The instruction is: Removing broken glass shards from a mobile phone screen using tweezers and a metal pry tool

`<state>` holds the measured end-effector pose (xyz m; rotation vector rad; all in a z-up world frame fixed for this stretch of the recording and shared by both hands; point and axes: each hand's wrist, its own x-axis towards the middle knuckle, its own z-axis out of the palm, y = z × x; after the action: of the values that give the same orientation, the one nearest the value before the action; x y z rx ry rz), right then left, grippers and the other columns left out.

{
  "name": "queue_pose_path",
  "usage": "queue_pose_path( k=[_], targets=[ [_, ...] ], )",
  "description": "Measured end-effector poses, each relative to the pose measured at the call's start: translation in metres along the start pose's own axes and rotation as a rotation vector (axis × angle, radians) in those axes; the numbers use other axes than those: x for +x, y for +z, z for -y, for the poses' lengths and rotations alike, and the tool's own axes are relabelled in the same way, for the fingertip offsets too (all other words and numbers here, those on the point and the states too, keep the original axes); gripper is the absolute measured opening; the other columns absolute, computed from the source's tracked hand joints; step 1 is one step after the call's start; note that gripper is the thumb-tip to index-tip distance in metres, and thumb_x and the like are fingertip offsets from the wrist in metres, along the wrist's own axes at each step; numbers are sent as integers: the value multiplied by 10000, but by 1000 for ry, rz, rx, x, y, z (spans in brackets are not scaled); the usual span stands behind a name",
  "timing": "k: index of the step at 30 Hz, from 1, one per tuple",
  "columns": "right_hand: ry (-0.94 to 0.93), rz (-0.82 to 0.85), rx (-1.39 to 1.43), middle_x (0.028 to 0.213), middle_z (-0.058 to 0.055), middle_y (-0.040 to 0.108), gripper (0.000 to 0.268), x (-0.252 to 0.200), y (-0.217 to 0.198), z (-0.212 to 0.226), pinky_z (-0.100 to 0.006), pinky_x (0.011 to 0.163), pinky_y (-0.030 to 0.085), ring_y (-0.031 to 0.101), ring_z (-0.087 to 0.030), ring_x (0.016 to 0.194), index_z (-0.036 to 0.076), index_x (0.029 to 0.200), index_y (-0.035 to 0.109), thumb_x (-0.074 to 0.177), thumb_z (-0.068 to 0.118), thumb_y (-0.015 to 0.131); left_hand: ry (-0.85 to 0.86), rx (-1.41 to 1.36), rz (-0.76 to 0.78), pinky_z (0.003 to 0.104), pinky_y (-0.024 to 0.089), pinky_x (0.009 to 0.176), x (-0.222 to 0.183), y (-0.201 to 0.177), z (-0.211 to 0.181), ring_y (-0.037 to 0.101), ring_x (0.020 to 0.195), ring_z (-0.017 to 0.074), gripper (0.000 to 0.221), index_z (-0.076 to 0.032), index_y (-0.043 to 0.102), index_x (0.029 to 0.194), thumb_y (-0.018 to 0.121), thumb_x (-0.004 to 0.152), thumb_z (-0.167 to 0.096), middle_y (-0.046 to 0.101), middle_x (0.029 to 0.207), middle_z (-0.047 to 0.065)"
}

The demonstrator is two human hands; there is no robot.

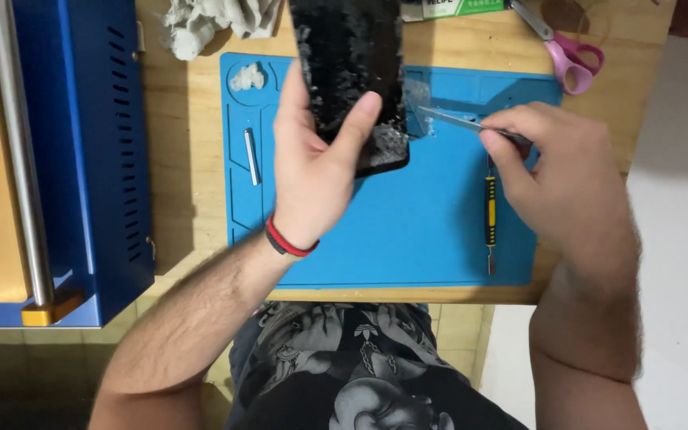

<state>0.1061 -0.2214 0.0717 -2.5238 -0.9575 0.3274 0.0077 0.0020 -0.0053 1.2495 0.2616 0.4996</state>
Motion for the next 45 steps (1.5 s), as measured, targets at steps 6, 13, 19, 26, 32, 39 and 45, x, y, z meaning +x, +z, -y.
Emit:
queue_pose_path(
  k=[6, 13, 19, 26, 32, 39, 45],
  targets=[
    [-11, -75, 38, 1147, -106, 649, 103, -7, 2, -9, -380, 843, 515, 658, -257, 1046, 35, 1172, 860, 1172, 84, 769, -28, -55, 70, 318, 617, 1179, 0, 3, -7, 697, 1282, 140, 368, -87, 587, 1466, 740, 1141, -166, 716, 1372, 30],
    [134, -164, 545, 1325, -158, 716, 121, -2, 6, -62, -367, 1187, 568, 696, -230, 1280, 21, 1400, 608, 1283, 49, 606, -39, -69, 64, 363, 486, 1392, -4, -1, -11, 615, 1504, 185, 439, -90, 543, 1567, 722, 1171, -155, 657, 1566, 56],
    [309, 58, 1615, 1101, -21, 781, 282, 12, 15, -68, -399, 966, 535, 710, -232, 1044, 151, 1274, 671, 1314, 228, 402, -3, -525, -109, 510, 725, 1077, -2, -7, -8, 785, 1163, 277, 379, -55, 592, 1538, 731, 1186, -67, 757, 1381, 114],
    [380, 162, 1832, 1207, 147, 701, 181, 13, 38, -73, -362, 1083, 401, 612, -78, 1147, 400, 1329, 818, 1236, 364, 667, 36, -478, -143, 440, 683, 1132, 0, -11, -13, 751, 1224, 219, 304, -70, 630, 1461, 749, 1184, -109, 749, 1391, 80],
    [329, -231, 1569, 1057, -48, 735, 77, 7, 45, -43, -172, 735, 608, 735, -101, 855, 128, 1142, 676, 1128, 130, 752, -5, -182, -123, 350, 580, 1294, -4, -8, -19, 693, 1389, 172, 374, -94, 595, 1521, 726, 1177, -161, 719, 1475, 51],
    [251, -125, 1552, 1270, -216, 790, 218, -10, 45, -17, -243, 965, 734, 833, -270, 1083, -26, 1356, 641, 1138, -21, 642, -33, -91, -62, 357, 520, 1379, -11, -4, -21, 633, 1468, 169, 411, -95, 557, 1545, 720, 1177, -179, 675, 1521, 44],
    [188, -181, 1424, 1157, -171, 805, 118, -22, 61, -8, -270, 856, 739, 838, -257, 1029, 70, 1162, 623, 1120, 80, 733, -76, -124, -32, 343, 573, 1329, -15, 0, -21, 679, 1415, 167, 422, -93, 557, 1551, 731, 1172, -157, 702, 1479, 34]
  ],
)
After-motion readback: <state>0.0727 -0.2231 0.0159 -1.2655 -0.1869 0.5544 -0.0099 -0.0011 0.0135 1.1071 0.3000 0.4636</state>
